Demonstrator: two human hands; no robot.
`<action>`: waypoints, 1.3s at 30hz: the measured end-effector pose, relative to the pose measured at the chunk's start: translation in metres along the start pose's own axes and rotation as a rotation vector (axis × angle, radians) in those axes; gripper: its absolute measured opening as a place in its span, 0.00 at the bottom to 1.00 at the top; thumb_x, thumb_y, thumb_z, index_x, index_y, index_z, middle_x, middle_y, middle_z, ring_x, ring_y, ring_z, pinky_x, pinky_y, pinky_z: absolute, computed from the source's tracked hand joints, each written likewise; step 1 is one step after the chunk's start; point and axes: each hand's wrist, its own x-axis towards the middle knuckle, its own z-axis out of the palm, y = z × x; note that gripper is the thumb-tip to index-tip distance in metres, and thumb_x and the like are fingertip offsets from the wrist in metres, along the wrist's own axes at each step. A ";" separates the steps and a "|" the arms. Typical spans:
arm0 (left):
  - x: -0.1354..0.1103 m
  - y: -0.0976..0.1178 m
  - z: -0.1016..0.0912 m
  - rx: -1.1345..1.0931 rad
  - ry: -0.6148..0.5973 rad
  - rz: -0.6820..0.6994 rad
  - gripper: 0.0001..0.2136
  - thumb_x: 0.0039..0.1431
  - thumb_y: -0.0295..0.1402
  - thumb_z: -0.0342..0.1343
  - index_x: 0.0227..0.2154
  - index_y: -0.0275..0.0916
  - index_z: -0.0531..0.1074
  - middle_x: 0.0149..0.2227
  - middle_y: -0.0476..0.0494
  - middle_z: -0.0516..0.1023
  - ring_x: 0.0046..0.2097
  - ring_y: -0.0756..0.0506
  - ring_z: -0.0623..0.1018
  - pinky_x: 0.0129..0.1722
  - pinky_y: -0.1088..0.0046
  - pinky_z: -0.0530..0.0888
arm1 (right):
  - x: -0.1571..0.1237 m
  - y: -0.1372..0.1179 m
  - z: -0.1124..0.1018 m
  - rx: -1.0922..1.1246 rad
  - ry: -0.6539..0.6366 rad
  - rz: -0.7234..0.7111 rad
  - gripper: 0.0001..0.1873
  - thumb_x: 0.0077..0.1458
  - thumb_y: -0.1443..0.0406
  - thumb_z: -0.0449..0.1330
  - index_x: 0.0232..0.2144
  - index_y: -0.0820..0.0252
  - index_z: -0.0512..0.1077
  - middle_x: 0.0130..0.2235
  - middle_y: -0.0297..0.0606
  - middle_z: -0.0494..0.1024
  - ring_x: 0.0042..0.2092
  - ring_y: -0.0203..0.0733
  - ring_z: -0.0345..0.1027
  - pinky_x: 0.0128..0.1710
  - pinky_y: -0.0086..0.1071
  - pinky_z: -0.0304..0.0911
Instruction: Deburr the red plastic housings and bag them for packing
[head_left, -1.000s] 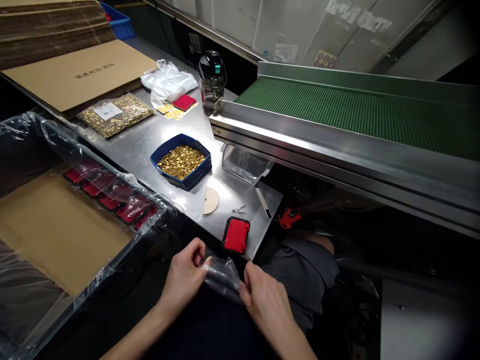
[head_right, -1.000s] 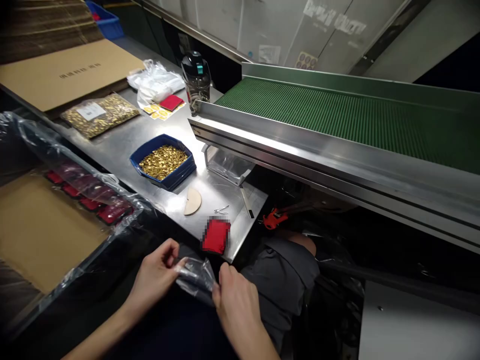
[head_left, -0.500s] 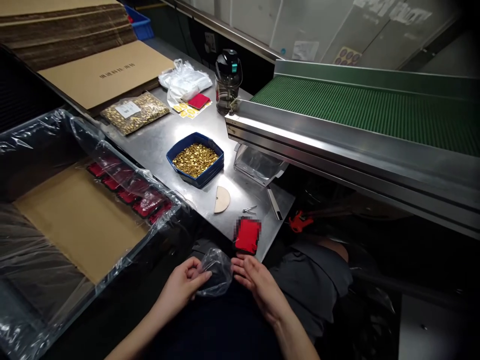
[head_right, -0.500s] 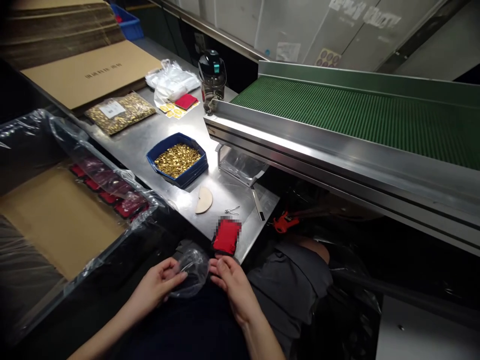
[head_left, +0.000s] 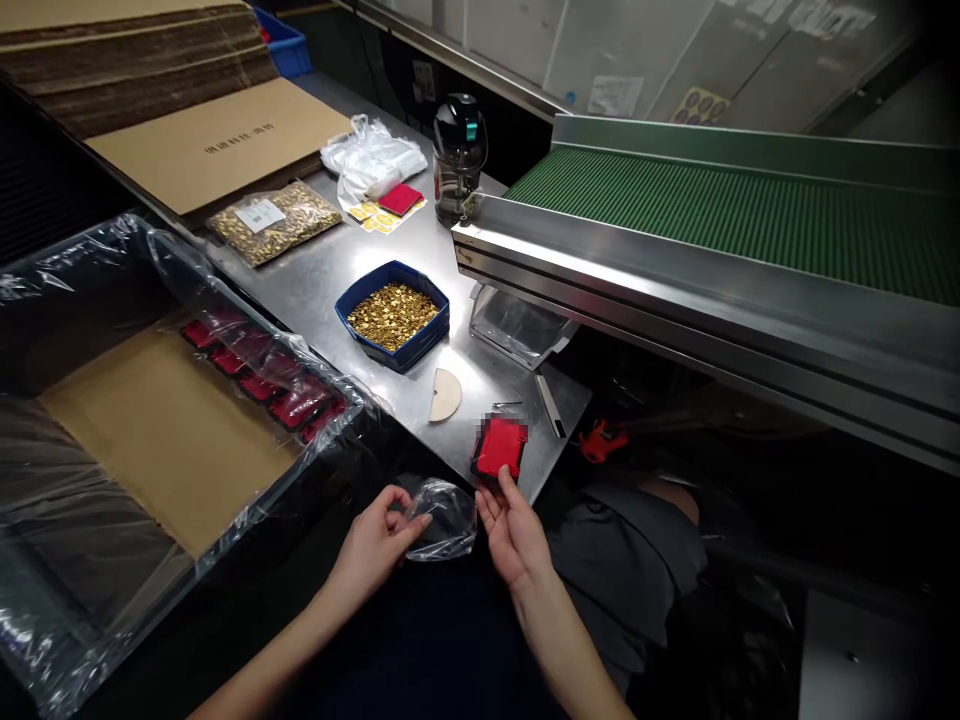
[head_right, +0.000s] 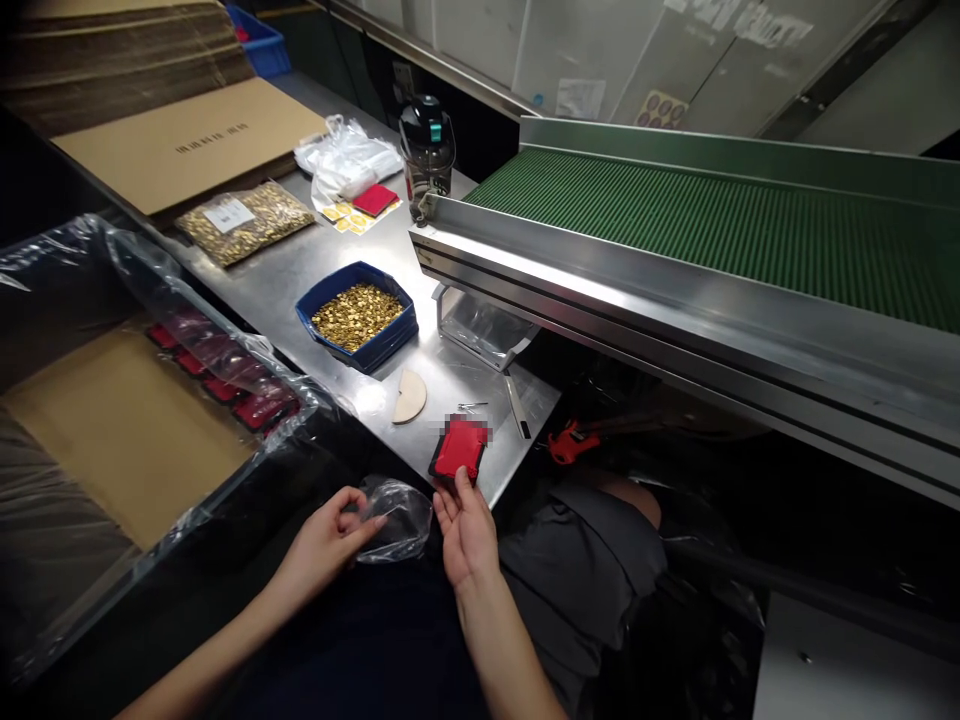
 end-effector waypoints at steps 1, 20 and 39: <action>0.000 0.001 0.000 -0.002 0.014 -0.001 0.18 0.54 0.51 0.61 0.33 0.44 0.65 0.15 0.60 0.67 0.17 0.50 0.67 0.19 0.79 0.60 | -0.002 0.000 -0.001 -0.019 0.007 -0.026 0.20 0.51 0.51 0.69 0.43 0.53 0.76 0.49 0.37 0.82 0.52 0.43 0.76 0.49 0.33 0.72; -0.007 0.026 0.005 0.225 0.040 0.343 0.11 0.66 0.40 0.52 0.32 0.42 0.73 0.31 0.48 0.73 0.34 0.46 0.73 0.35 0.72 0.67 | -0.084 -0.021 -0.037 -1.638 -0.377 -0.570 0.08 0.62 0.68 0.54 0.40 0.52 0.72 0.37 0.32 0.78 0.37 0.41 0.72 0.35 0.30 0.57; -0.020 0.044 0.029 0.398 0.137 0.917 0.09 0.66 0.23 0.53 0.47 0.39 0.70 0.39 0.43 0.76 0.42 0.45 0.77 0.44 0.69 0.75 | -0.076 -0.009 -0.043 -1.309 -0.216 -0.571 0.08 0.65 0.63 0.53 0.42 0.51 0.72 0.39 0.31 0.79 0.39 0.41 0.74 0.39 0.28 0.61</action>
